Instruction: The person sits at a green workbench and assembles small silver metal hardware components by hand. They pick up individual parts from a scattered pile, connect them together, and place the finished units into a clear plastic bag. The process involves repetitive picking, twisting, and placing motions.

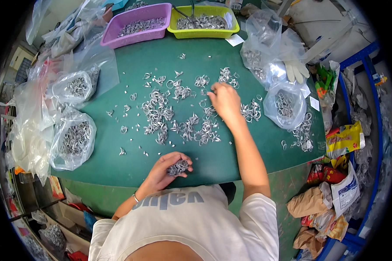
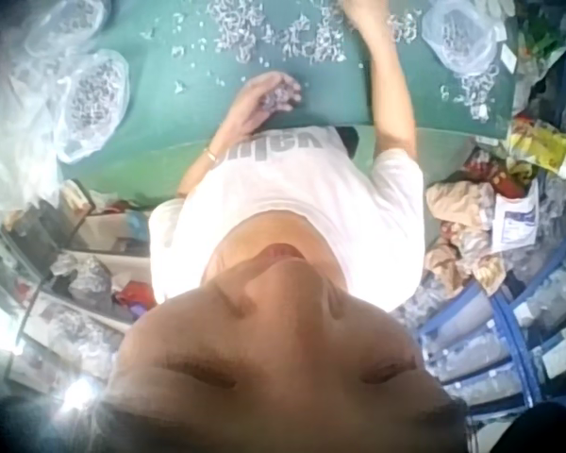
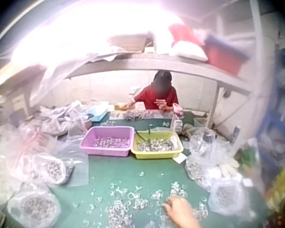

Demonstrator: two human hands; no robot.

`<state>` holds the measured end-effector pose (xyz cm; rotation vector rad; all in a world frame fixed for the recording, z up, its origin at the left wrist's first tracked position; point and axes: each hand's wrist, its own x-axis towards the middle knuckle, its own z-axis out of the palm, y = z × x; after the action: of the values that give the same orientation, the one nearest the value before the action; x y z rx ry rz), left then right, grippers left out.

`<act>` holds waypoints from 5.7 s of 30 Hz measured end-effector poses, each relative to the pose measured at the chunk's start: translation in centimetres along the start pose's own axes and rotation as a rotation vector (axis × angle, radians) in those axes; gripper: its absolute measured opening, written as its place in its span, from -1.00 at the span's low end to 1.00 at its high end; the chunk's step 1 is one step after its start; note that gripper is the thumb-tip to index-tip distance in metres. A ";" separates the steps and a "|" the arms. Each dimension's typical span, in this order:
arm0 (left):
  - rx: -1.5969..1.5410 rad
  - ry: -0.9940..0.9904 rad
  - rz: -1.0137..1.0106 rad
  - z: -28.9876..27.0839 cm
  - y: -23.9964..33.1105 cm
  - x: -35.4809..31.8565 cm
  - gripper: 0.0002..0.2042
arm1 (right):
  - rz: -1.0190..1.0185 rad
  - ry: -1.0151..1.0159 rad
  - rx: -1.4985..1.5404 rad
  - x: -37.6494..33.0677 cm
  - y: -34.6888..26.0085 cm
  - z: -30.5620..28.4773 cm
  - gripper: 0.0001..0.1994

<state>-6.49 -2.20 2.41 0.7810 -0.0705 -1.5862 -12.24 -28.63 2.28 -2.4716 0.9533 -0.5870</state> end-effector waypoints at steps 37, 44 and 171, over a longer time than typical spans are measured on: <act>-0.284 0.184 0.071 -0.8 0.7 1.1 -0.58 | -0.393 -0.318 0.193 -4.6 -7.5 -3.3 -0.90; -0.329 0.210 0.006 1.0 2.3 0.7 -0.59 | -0.319 -0.645 0.567 -5.7 -9.9 -3.3 -0.87; 1.462 0.609 1.092 -4.6 7.0 2.9 -0.70 | -0.277 0.033 -0.166 -6.2 1.3 -0.8 -0.86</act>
<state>2.01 -4.34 0.95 1.8440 -1.0846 0.0152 -17.52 -25.30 0.81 -2.7758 0.7002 -0.6625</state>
